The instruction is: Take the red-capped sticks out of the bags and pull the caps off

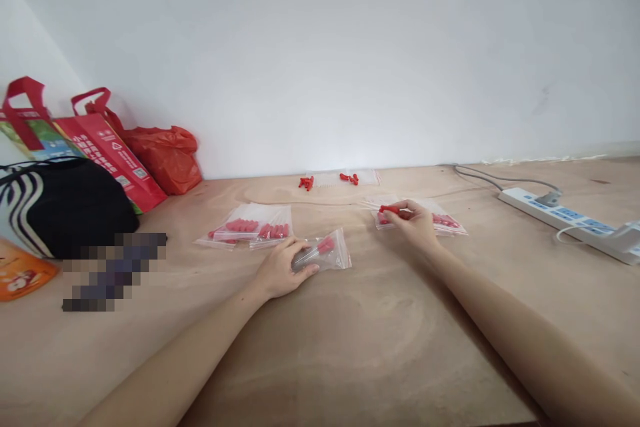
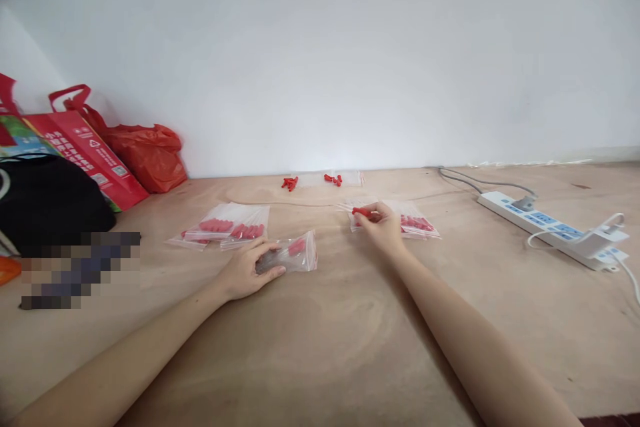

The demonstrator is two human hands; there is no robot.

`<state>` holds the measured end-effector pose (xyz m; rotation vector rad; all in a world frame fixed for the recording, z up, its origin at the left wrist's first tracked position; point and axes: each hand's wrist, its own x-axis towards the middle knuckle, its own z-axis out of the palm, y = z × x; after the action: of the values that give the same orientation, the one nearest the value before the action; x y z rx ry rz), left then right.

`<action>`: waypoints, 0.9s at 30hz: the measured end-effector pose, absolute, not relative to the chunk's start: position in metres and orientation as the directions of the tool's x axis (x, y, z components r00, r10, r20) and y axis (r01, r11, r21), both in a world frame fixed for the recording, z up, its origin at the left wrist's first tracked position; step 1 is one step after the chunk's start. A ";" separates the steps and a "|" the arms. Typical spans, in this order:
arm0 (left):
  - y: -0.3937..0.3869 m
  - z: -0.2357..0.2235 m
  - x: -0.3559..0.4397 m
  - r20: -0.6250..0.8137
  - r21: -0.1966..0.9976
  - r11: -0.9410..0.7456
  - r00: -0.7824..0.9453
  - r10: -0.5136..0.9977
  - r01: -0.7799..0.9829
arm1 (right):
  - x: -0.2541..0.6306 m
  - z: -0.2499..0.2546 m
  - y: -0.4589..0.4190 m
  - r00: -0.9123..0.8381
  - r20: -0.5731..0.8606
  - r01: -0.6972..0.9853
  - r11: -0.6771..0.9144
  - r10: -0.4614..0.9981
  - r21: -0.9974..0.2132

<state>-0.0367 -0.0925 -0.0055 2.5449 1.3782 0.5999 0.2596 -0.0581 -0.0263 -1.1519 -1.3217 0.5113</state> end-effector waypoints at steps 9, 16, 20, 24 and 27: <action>-0.091 -0.008 -0.036 0.318 0.305 -0.619 0.535 0.783 0.724 | 0.231 -0.044 -0.059 -0.182 0.692 0.810 0.506 0.698 -0.297; -0.092 -0.007 -0.035 0.286 0.304 -0.609 0.540 0.792 0.732 | 0.229 -0.043 -0.060 -0.217 0.601 0.853 0.449 0.769 -0.267; -0.092 -0.006 -0.034 0.280 0.308 -0.603 0.536 0.796 0.736 | 0.229 -0.039 -0.062 -0.208 0.554 0.881 0.401 0.806 -0.252; -0.092 -0.005 -0.035 0.273 0.314 -0.600 0.535 0.800 0.736 | 0.229 -0.036 -0.064 -0.232 0.557 0.917 0.370 0.797 -0.147; -0.092 -0.006 -0.036 0.276 0.314 -0.605 0.539 0.796 0.732 | 0.228 -0.035 -0.065 -0.261 0.583 0.915 0.389 0.769 -0.105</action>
<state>-0.0357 -0.0921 -0.0062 2.6120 1.3075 0.5935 0.2284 -0.0648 -0.0351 -1.4379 -2.0961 -0.3430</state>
